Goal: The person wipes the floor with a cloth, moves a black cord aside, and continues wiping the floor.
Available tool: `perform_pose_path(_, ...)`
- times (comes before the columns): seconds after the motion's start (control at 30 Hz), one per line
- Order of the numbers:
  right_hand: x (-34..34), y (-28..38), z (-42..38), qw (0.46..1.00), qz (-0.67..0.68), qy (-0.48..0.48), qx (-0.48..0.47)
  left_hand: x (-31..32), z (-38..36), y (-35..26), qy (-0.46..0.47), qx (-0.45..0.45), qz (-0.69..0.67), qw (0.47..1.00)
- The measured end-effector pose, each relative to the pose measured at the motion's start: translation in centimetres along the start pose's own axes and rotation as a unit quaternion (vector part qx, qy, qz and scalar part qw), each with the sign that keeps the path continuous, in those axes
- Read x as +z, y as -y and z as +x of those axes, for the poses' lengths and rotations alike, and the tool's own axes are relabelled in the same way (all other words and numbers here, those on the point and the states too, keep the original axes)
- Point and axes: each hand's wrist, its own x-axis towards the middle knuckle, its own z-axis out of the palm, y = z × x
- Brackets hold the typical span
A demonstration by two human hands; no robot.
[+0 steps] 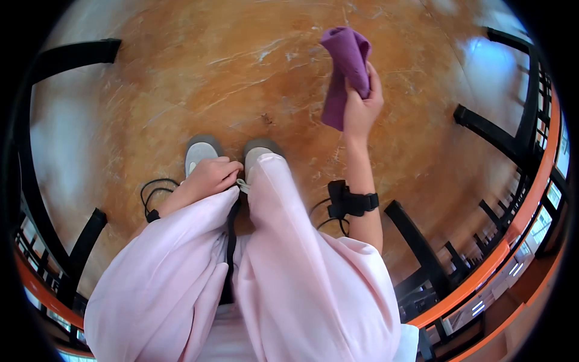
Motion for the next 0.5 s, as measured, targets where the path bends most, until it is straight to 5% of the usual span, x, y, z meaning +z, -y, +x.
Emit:
perform_pose_path(0.1,-0.2,-2.7,0.3,1.000,0.009,0.021,-0.016,0.1,-0.3,0.5,0.023,-0.009,0.003,1.000)
perform_pose_path(0.17,0.2,-4.6,0.0,0.985,-0.159,0.012,-0.067,-0.4,-0.3,0.0,0.010,-0.006,-0.003,1.000)
perform_pose_path(0.37,1.7,-5.7,-1.9,0.931,-0.304,-0.006,-0.203,-2.2,-2.3,-1.8,-0.051,-0.120,-0.120,0.984)
perform_pose_path(0.47,2.1,-5.8,-2.0,0.921,-0.323,-0.016,-0.217,-2.1,-5.3,-1.4,-0.162,-0.175,-0.184,0.954)
perform_pose_path(0.5,2.1,-5.6,-2.2,0.918,-0.335,-0.014,-0.210,-1.9,-6.8,-1.4,-0.273,-0.213,-0.181,0.920)
